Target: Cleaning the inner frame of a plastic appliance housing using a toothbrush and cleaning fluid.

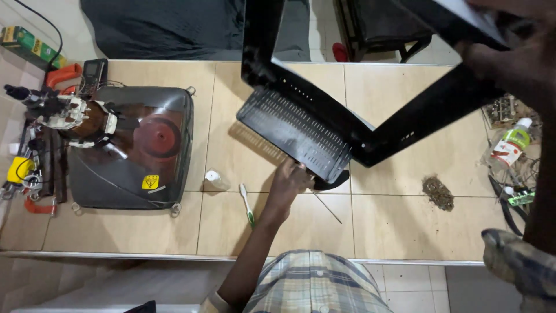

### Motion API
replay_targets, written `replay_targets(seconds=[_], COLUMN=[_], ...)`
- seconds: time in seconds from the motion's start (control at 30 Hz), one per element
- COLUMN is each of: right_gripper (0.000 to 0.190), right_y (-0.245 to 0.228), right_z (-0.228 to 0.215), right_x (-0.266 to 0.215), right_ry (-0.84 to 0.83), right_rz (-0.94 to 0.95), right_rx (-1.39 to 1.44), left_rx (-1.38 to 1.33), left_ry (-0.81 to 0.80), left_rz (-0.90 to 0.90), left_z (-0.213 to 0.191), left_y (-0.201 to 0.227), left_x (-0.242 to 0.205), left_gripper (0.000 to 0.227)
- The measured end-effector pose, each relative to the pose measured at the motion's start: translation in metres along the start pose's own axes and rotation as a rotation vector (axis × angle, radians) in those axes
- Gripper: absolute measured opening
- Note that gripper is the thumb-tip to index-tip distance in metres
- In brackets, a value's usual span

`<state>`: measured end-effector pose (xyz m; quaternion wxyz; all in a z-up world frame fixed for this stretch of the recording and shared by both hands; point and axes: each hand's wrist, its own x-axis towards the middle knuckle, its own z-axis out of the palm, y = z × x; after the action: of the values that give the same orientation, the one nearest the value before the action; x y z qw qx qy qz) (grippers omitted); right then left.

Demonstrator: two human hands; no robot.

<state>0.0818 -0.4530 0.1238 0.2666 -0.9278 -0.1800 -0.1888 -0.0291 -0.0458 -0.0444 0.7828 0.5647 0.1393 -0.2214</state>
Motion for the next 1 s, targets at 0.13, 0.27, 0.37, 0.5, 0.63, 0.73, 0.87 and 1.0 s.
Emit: replay_targets(seconds=[0.13, 0.27, 0.37, 0.5, 0.63, 0.73, 0.87, 1.0], right_gripper=[0.016, 0.041, 0.034, 0.033, 0.031, 0.037, 0.046, 0.035], right_y=[-0.122, -0.099, -0.094, -0.11, -0.067, -0.016, -0.002, -0.015], right_z=[0.018, 0.034, 0.038, 0.04, 0.05, 0.057, 0.058, 0.053], right_x=[0.035, 0.038, 0.035, 0.029, 0.017, 0.006, -0.003, -0.004], right_ry=[-0.122, -0.059, -0.027, -0.035, -0.019, -0.014, -0.027, -0.086], right_rz=[-0.06, -0.178, -0.175, -0.111, -0.124, -0.073, -0.062, 0.095], right_rx=[-0.03, -0.094, -0.083, 0.117, 0.038, 0.074, 0.025, 0.011], left_rx=[0.164, 0.478, 0.735, 1.035, 1.016, 0.965, 0.924, 0.966], left_ry=[-0.01, 0.07, -0.018, -0.063, -0.044, 0.019, 0.068, 0.076], left_rz=[-0.064, 0.008, 0.084, 0.509, 0.601, 0.619, 0.674, 0.599], left_z=[-0.003, 0.001, -0.007, -0.012, -0.017, -0.037, -0.066, -0.08], left_y=[-0.032, -0.019, -0.035, -0.074, -0.068, -0.044, -0.019, -0.005], left_x=[0.025, 0.019, 0.023, 0.031, 0.02, 0.0, -0.025, -0.043], left_gripper=[0.044, 0.076, 0.107, 0.042, 0.025, 0.033, 0.039, 0.039])
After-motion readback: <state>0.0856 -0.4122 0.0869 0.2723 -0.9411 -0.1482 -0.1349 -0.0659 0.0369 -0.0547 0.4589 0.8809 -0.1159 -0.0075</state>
